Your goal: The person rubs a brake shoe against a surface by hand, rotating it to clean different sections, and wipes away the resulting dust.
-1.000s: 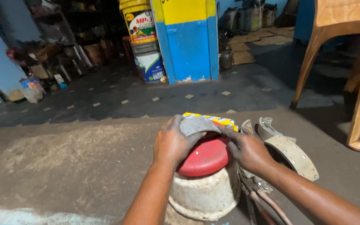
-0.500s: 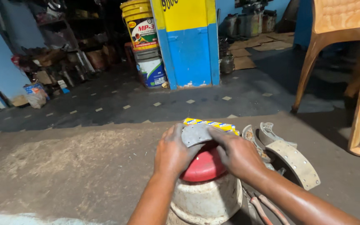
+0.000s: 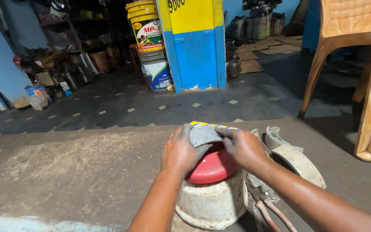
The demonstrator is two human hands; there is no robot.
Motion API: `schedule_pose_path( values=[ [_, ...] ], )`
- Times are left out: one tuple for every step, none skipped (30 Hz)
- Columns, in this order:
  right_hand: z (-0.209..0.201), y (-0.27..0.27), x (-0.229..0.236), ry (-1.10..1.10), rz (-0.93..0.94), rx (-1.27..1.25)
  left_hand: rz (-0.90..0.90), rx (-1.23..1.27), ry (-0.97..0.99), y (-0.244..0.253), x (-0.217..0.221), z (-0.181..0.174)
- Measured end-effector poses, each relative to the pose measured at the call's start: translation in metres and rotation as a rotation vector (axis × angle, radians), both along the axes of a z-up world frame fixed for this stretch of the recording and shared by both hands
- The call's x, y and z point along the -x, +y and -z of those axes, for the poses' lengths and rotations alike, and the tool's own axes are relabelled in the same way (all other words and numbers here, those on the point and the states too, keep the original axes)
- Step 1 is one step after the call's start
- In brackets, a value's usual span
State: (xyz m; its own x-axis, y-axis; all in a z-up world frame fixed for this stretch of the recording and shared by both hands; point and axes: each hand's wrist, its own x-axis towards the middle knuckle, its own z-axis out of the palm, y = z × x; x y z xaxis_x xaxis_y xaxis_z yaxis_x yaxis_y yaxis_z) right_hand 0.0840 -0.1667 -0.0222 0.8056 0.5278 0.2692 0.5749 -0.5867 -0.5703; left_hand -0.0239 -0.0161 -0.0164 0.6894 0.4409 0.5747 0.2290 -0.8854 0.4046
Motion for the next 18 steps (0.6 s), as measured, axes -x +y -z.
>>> schedule_pose_path(
  values=[
    [0.000,0.002,0.001,-0.092,-0.046,-0.068,-0.018,0.048,0.021,-0.003,-0.004,-0.002],
    [0.000,0.004,0.003,-0.185,-0.096,-0.133,-0.040,0.099,0.041,-0.009,-0.010,-0.002],
    [0.000,0.006,0.002,-0.279,-0.145,-0.199,-0.061,0.149,0.060,-0.012,-0.016,-0.002],
    [0.000,0.007,-0.002,-0.349,-0.183,-0.207,-0.034,0.119,0.050,-0.011,-0.019,-0.002],
    [-0.001,0.006,-0.007,-0.419,-0.220,-0.214,-0.008,0.088,0.039,-0.010,-0.023,-0.001],
    [0.001,0.001,-0.012,-0.487,-0.254,-0.211,0.023,0.066,0.031,-0.011,-0.027,0.004],
    [0.001,-0.004,-0.018,-0.429,-0.264,-0.215,0.085,0.111,-0.009,-0.007,-0.028,0.008],
    [-0.002,-0.006,-0.023,-0.369,-0.278,-0.224,0.140,0.153,-0.048,0.004,-0.023,0.010],
    [-0.004,-0.008,-0.025,-0.308,-0.292,-0.232,0.196,0.196,-0.086,0.011,-0.021,0.014],
    [-0.005,-0.009,-0.024,-0.278,-0.236,-0.198,0.130,0.248,-0.051,0.013,-0.022,0.020],
    [-0.006,-0.009,-0.021,-0.248,-0.181,-0.163,0.065,0.300,-0.015,0.013,-0.023,0.030],
    [-0.005,-0.005,-0.017,-0.211,-0.133,-0.132,-0.009,0.351,0.026,0.016,-0.022,0.038],
    [-0.002,-0.002,-0.011,-0.349,-0.226,-0.135,0.005,0.364,-0.025,0.020,-0.022,0.044],
    [0.005,-0.003,-0.004,-0.488,-0.311,-0.128,0.027,0.385,-0.076,0.020,-0.025,0.051],
    [0.011,-0.005,-0.002,-0.627,-0.397,-0.121,0.049,0.407,-0.127,0.019,-0.028,0.056],
    [0.010,-0.009,-0.006,-0.695,-0.418,-0.133,0.049,0.413,-0.127,0.018,-0.030,0.056],
    [0.007,-0.014,-0.013,-0.763,-0.438,-0.144,0.049,0.420,-0.128,0.016,-0.030,0.054],
    [0.007,-0.015,-0.015,-0.824,-0.466,-0.156,0.042,0.430,-0.124,0.014,-0.026,0.053]
  ],
)
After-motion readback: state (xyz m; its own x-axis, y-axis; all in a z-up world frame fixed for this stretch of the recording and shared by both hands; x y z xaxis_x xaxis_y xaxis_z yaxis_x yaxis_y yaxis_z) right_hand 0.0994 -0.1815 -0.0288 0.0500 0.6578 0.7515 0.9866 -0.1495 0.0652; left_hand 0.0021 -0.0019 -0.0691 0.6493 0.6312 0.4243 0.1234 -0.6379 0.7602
